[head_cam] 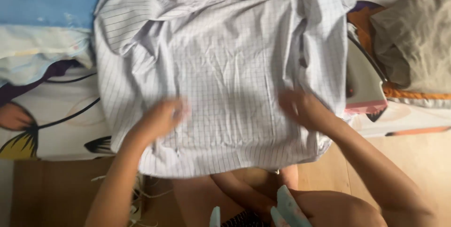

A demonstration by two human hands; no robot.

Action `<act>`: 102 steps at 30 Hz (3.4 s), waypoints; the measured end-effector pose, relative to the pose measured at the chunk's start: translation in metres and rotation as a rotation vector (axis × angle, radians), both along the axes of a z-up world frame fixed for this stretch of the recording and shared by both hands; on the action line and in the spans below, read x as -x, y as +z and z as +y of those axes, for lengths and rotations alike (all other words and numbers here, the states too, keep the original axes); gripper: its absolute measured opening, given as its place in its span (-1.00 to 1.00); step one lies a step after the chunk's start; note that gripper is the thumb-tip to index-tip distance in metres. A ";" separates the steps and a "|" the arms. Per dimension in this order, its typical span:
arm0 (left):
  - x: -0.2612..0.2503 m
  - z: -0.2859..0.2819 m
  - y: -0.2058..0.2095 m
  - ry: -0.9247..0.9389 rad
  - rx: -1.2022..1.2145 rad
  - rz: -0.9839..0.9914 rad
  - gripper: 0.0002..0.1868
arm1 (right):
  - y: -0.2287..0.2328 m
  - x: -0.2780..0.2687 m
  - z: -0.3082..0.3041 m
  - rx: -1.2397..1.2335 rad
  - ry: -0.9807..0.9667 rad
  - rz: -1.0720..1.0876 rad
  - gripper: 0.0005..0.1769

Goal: Ironing a white striped shirt using a bed as the surface.

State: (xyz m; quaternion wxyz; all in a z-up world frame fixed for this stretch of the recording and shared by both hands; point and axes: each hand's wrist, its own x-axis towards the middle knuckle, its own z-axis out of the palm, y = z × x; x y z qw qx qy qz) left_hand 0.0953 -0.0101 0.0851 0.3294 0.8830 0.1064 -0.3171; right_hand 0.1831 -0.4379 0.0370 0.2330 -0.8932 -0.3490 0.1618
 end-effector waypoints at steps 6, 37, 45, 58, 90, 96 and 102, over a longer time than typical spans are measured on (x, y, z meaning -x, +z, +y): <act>-0.112 0.049 -0.135 0.117 -0.241 -0.915 -0.56 | -0.075 -0.128 0.050 -0.209 -0.483 -0.339 -0.49; -0.008 -0.224 -0.086 -0.246 0.221 -0.998 -0.29 | -0.003 0.063 -0.018 -0.235 -0.534 -0.427 -0.51; -0.081 -0.329 -0.108 0.119 0.602 -0.487 -0.35 | -0.037 0.052 -0.050 -0.381 -0.709 -0.338 -0.43; -0.118 -0.319 -0.126 0.061 0.316 -0.669 -0.61 | -0.032 -0.009 -0.055 0.468 -0.474 -0.417 -0.32; -0.075 -0.157 -0.073 0.067 0.507 -0.911 -0.76 | 0.177 0.108 -0.025 -1.057 -1.027 0.142 -0.83; -0.032 -0.038 -0.065 0.247 0.115 -1.100 -0.80 | 0.153 0.049 0.043 -0.836 -0.608 0.516 -0.73; -0.066 0.049 -0.130 0.316 -0.141 -1.103 -0.73 | 0.128 0.018 0.155 -0.258 -0.369 0.619 -0.67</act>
